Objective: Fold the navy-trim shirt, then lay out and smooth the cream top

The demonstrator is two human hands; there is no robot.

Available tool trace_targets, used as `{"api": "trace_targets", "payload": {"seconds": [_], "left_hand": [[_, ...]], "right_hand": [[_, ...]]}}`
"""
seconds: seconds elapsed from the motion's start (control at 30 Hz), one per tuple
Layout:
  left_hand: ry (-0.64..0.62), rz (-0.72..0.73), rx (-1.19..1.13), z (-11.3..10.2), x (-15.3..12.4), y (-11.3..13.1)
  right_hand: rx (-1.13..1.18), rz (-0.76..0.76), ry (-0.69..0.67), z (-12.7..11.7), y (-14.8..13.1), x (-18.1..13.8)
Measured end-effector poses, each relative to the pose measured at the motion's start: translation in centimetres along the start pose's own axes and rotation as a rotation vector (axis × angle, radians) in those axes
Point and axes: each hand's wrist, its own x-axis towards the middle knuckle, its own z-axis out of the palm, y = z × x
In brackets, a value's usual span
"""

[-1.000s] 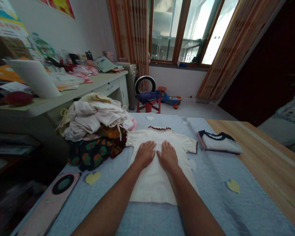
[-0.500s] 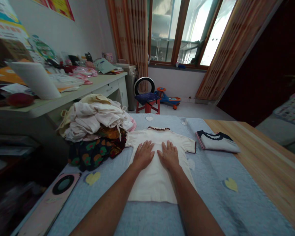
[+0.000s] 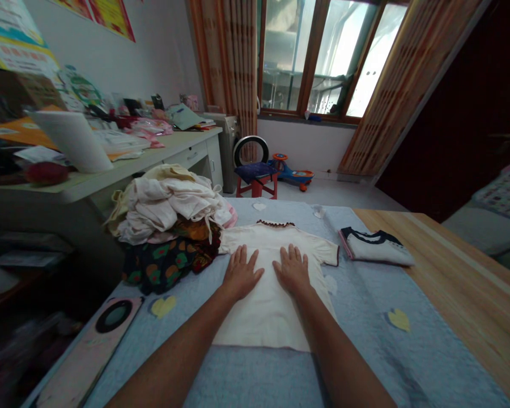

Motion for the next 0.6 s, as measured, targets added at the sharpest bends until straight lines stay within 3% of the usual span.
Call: {"api": "trace_targets", "payload": {"seconds": [0.3,0.6], "left_hand": [[0.027,-0.006,0.0,-0.2,-0.5,-0.1],[0.039,-0.001,-0.01,-0.5,-0.6,-0.3]], "right_hand": [[0.006,-0.129,0.005,-0.5,2.1,-0.4],[-0.004,0.008,0.007,-0.1,2.0,-0.3]]}}
